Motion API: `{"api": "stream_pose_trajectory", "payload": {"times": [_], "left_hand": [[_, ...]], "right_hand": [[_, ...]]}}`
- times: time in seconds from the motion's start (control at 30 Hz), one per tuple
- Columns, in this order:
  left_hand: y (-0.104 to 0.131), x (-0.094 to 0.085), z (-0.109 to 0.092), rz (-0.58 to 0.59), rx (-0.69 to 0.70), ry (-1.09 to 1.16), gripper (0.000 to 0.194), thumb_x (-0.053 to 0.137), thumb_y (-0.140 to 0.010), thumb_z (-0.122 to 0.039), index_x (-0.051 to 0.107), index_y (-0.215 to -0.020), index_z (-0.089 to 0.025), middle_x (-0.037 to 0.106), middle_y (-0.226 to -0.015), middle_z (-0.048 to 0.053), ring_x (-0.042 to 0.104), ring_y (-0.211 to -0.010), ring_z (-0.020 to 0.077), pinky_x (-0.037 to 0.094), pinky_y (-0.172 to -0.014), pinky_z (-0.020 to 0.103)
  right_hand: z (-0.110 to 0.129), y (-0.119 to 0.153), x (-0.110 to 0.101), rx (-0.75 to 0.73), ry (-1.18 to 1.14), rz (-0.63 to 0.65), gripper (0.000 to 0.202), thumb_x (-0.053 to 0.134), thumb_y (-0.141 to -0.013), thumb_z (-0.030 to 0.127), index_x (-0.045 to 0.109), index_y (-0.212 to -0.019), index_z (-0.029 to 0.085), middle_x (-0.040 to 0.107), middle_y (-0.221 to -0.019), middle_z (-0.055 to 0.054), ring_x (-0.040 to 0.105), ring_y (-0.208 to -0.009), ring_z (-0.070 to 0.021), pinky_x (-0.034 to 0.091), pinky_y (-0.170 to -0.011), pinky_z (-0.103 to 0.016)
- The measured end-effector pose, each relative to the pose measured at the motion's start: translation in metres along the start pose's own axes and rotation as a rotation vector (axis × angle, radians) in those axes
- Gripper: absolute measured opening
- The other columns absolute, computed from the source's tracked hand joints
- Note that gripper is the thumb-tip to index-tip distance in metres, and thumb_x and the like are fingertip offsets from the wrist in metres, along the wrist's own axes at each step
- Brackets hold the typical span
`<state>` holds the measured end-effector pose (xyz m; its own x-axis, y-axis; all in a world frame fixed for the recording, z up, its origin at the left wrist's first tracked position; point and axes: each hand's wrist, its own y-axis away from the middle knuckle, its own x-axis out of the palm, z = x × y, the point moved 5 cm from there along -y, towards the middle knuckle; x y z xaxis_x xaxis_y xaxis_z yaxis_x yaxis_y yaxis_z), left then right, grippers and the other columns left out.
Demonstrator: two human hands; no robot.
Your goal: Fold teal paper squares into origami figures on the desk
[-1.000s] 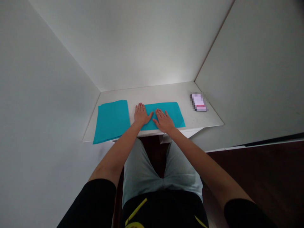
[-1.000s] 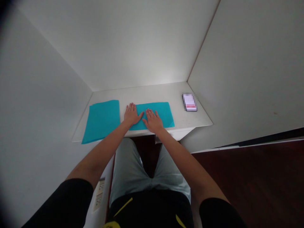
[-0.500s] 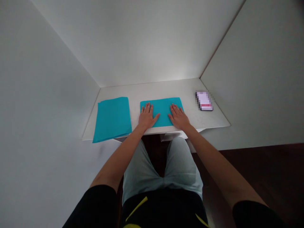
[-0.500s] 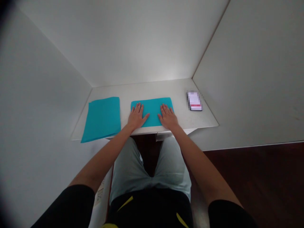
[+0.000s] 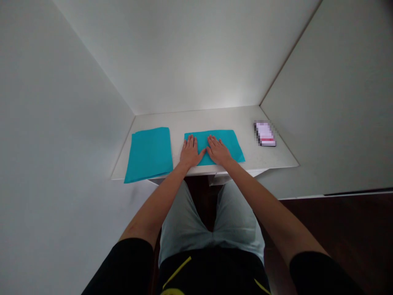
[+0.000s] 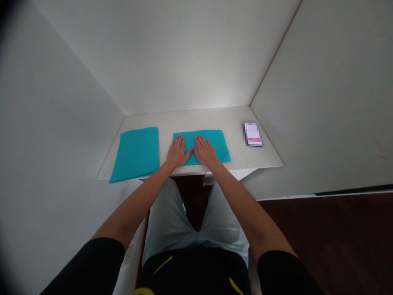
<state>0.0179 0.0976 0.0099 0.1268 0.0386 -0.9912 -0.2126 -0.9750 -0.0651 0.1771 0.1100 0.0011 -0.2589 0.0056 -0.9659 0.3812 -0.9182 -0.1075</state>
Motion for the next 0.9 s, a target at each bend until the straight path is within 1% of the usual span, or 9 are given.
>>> {"api": "stream_pose_trajectory", "payload": {"times": [0.03, 0.1, 0.17, 0.3, 0.4, 0.53, 0.67, 0.8, 0.9], "left_hand": [[0.000, 0.000, 0.000, -0.001, 0.000, -0.003, 0.091, 0.031, -0.109, -0.064, 0.030, -0.170, 0.004, 0.022, -0.181, 0.024, 0.017, -0.171, 0.0317, 0.012, -0.141, 0.046], [0.000, 0.001, 0.000, -0.004, 0.001, -0.003, 0.094, 0.033, -0.108, -0.066, 0.030, -0.171, 0.003, 0.021, -0.181, 0.024, 0.017, -0.172, 0.0322, 0.012, -0.141, 0.047], [0.000, 0.000, 0.000, -0.009, 0.004, 0.004, 0.096, 0.034, -0.106, -0.070, 0.029, -0.172, 0.000, 0.021, -0.182, 0.022, 0.016, -0.172, 0.0323, 0.011, -0.141, 0.047], [0.003, -0.001, 0.001, -0.019, -0.004, 0.024, 0.100, 0.036, -0.103, -0.076, 0.028, -0.173, -0.004, 0.021, -0.182, 0.020, 0.015, -0.172, 0.0318, 0.011, -0.141, 0.048], [0.000, 0.001, 0.003, 0.003, -0.011, 0.035, 0.105, 0.039, -0.100, -0.081, 0.027, -0.174, -0.007, 0.020, -0.183, 0.019, 0.017, -0.172, 0.0328, 0.013, -0.140, 0.049], [-0.015, 0.004, 0.006, 0.059, -0.051, 0.049, 0.111, 0.041, -0.096, -0.087, 0.032, -0.172, -0.007, 0.024, -0.182, 0.021, 0.020, -0.170, 0.0383, 0.017, -0.139, 0.051], [-0.034, 0.006, 0.008, 0.042, -0.126, 0.069, 0.104, 0.036, -0.101, -0.081, 0.033, -0.170, -0.003, 0.028, -0.180, 0.023, 0.021, -0.170, 0.0399, 0.015, -0.139, 0.051], [-0.036, 0.008, 0.003, 0.005, -0.105, 0.079, 0.101, 0.035, -0.103, -0.076, 0.025, -0.174, -0.005, 0.022, -0.183, 0.020, 0.012, -0.172, 0.0371, 0.010, -0.141, 0.051], [-0.035, 0.008, 0.005, 0.005, -0.110, 0.059, 0.101, 0.036, -0.104, -0.075, 0.025, -0.174, -0.003, 0.020, -0.183, 0.021, 0.010, -0.172, 0.0361, 0.009, -0.141, 0.049]], "right_hand": [[0.003, -0.005, 0.003, 0.006, -0.007, 0.011, 0.070, 0.022, -0.111, 0.038, 0.037, -0.171, 0.005, 0.031, -0.179, -0.018, 0.029, -0.168, -0.0309, 0.022, -0.137, -0.058], [-0.001, -0.011, 0.006, 0.038, 0.000, 0.014, 0.070, 0.022, -0.111, 0.039, 0.036, -0.171, 0.006, 0.030, -0.180, -0.017, 0.028, -0.168, -0.0305, 0.019, -0.138, -0.058], [-0.017, -0.014, 0.004, 0.093, 0.020, 0.014, 0.073, 0.023, -0.111, 0.046, 0.033, -0.173, 0.007, 0.028, -0.181, -0.016, 0.025, -0.169, -0.0305, 0.016, -0.138, -0.056], [-0.061, -0.014, -0.003, 0.194, 0.050, 0.021, 0.085, 0.025, -0.109, 0.062, 0.027, -0.175, 0.009, 0.023, -0.183, -0.015, 0.022, -0.170, -0.0326, 0.015, -0.139, -0.056], [-0.079, -0.013, -0.004, 0.203, 0.052, 0.003, 0.090, 0.026, -0.108, 0.067, 0.024, -0.175, 0.007, 0.022, -0.183, -0.017, 0.020, -0.170, -0.0344, 0.016, -0.139, -0.056], [-0.082, -0.012, 0.000, 0.195, 0.046, -0.030, 0.093, 0.027, -0.107, 0.070, 0.026, -0.175, 0.007, 0.022, -0.183, -0.018, 0.020, -0.170, -0.0357, 0.015, -0.139, -0.056], [-0.080, -0.012, 0.002, 0.188, 0.043, -0.033, 0.095, 0.027, -0.106, 0.071, 0.026, -0.175, 0.006, 0.021, -0.183, -0.019, 0.019, -0.170, -0.0362, 0.013, -0.139, -0.056], [-0.078, -0.010, -0.002, 0.196, 0.035, -0.031, 0.094, 0.027, -0.107, 0.070, 0.027, -0.174, 0.005, 0.024, -0.182, -0.019, 0.020, -0.170, -0.0360, 0.013, -0.139, -0.056], [-0.075, -0.009, -0.005, 0.201, 0.036, -0.033, 0.092, 0.028, -0.107, 0.069, 0.029, -0.173, 0.005, 0.025, -0.182, -0.019, 0.022, -0.169, -0.0361, 0.014, -0.139, -0.055]]}}
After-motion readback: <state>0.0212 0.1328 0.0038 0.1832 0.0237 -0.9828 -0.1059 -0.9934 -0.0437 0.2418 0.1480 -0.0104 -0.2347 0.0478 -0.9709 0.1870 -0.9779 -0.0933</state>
